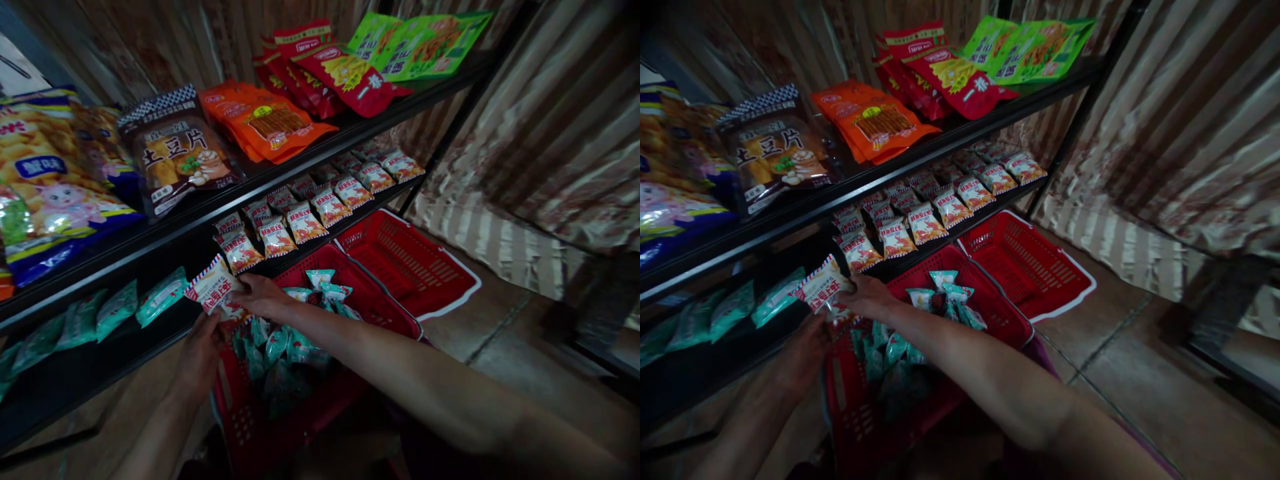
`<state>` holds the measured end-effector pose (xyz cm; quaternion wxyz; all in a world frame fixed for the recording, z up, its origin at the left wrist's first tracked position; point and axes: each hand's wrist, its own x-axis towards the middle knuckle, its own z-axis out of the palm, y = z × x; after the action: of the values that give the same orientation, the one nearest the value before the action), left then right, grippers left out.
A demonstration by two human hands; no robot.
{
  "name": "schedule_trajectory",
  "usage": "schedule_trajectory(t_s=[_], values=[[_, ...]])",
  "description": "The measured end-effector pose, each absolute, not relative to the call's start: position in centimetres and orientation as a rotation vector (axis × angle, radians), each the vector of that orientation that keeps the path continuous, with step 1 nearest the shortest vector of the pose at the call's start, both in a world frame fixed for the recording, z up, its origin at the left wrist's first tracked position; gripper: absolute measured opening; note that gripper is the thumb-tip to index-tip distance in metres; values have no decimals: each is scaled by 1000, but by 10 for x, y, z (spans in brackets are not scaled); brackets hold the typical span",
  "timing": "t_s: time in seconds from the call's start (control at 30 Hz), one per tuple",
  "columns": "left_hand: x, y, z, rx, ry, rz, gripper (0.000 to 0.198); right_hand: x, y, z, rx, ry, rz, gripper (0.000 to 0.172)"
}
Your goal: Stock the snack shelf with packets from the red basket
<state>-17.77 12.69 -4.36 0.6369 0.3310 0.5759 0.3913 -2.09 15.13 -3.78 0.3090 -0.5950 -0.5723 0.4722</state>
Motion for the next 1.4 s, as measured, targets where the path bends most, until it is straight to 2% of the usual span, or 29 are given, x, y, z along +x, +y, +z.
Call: schedule_trajectory(t_s=[0.2,0.4,0.67,1.03,1.2,1.4], values=[[-155,158,-51,765,1267,936,43,-10,176,-59,-1547,-1563,1139,63],[-142,179,-62,852,1276,985,45,-3,191,-68,-1612,-1613,862,45],[-130,209,-71,981,1352,1075,33,-7,213,-84,-1563,-1612,597,46],[-134,226,-106,1030,1380,1134,34,-2,223,-104,-1555,-1670,504,49],[-134,229,-103,1059,1394,1136,38,-2,226,-105,-1569,-1681,545,43],[-128,226,-94,1095,1364,1120,33,-1,225,-104,-1581,-1685,576,41]])
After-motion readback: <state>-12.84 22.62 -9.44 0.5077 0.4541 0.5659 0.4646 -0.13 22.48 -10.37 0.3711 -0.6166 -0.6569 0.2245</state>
